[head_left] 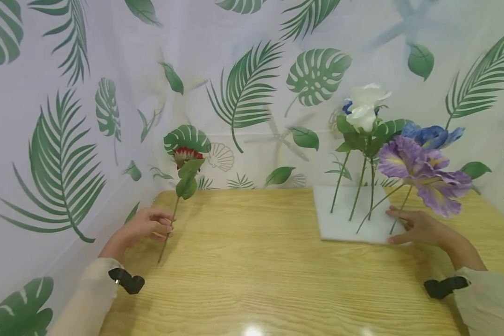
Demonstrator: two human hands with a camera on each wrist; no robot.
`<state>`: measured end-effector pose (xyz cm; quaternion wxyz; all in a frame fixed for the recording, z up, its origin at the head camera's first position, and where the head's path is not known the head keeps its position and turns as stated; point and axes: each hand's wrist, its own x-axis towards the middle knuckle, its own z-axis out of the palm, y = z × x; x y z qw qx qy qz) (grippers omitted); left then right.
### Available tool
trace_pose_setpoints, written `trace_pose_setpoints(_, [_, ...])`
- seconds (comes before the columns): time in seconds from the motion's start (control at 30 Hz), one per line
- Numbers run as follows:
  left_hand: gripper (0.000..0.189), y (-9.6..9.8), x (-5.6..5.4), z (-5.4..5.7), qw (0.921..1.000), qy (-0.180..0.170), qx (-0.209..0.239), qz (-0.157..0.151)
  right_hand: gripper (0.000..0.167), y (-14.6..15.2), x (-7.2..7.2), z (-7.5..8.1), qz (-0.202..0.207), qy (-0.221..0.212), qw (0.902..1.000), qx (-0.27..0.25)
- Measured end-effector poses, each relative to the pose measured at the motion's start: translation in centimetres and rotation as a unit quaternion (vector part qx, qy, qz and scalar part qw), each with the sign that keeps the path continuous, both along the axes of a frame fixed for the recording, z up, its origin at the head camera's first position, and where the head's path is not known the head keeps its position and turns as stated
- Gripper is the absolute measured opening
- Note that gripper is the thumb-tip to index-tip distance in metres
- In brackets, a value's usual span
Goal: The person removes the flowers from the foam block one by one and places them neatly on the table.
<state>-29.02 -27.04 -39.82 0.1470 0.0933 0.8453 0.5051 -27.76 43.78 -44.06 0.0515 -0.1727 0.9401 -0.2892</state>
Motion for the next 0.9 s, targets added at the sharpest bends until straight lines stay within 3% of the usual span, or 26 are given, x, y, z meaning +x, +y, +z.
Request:
trace_pose_setpoints(0.3, [0.047, -0.9, -0.3, -0.6, 0.9988, -0.042, -0.024, 0.009, 0.085, 0.0, 0.0, 0.3, -0.001, -0.01, 0.9999, 0.007])
trace_pose_setpoints(0.63, [0.047, -1.2, 0.0, -0.4, 0.9959, -0.072, -0.054, 0.007, 0.089, -0.4, -0.9, 1.2, -0.003, -0.032, 0.9989, 0.035])
trace_pose_setpoints(0.9, [0.045, -1.6, -0.3, -0.9, 0.9941, -0.093, -0.054, -0.013, 0.089, -0.6, -0.5, 1.2, -0.003, -0.027, 0.9992, 0.03])
